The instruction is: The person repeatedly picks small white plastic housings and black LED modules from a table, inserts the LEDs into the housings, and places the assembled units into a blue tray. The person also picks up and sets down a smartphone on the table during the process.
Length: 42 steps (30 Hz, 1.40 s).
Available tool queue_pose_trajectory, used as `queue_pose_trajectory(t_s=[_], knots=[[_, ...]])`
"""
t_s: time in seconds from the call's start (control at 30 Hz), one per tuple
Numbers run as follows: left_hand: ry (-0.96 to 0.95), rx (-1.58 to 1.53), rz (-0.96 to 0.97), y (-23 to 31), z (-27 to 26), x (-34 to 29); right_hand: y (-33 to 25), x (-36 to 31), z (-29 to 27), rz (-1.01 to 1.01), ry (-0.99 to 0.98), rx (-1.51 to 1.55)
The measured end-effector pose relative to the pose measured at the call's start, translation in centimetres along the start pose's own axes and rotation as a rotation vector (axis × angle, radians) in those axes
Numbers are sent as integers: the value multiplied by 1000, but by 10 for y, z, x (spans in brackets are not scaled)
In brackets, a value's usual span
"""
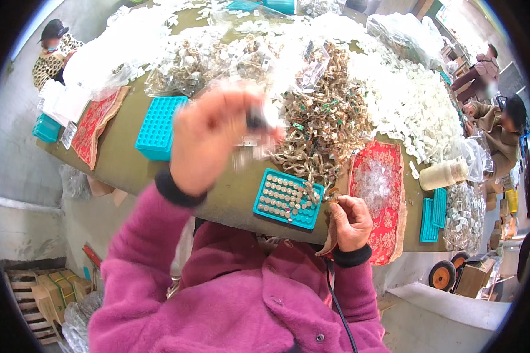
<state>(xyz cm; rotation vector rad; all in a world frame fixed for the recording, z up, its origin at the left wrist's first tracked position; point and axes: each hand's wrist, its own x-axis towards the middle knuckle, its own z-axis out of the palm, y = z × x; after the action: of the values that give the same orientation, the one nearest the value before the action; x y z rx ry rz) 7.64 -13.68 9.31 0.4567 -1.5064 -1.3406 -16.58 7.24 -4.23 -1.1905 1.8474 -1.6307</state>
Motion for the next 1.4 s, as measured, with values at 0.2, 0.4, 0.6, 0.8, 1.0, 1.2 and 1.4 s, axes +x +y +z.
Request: queue_pose_trajectory(t_s=[0.2, 0.4, 0.6, 0.8, 1.0, 1.2, 1.4], knots=[[-19, 926, 718, -3, 22, 94, -9, 3, -3, -107, 37, 86], [-490, 506, 160, -58, 91, -33, -13, 10, -6, -186, 7, 156], [-480, 772, 234, -82, 114, -64, -17, 19, -11, -224, 27, -125], [-544, 941, 231, -96, 107, -75, -31, 14, -20, -277, 354, 155], [-426, 893, 308, -89, 111, -74, -28, 13, -21, -181, 185, 6], [-291, 419, 318, -58, 117, -79, -42, -4, -24, -300, 23, -9], [-418, 303, 382, -38, 95, -84, -63, -23, -14, -63, -149, 310]])
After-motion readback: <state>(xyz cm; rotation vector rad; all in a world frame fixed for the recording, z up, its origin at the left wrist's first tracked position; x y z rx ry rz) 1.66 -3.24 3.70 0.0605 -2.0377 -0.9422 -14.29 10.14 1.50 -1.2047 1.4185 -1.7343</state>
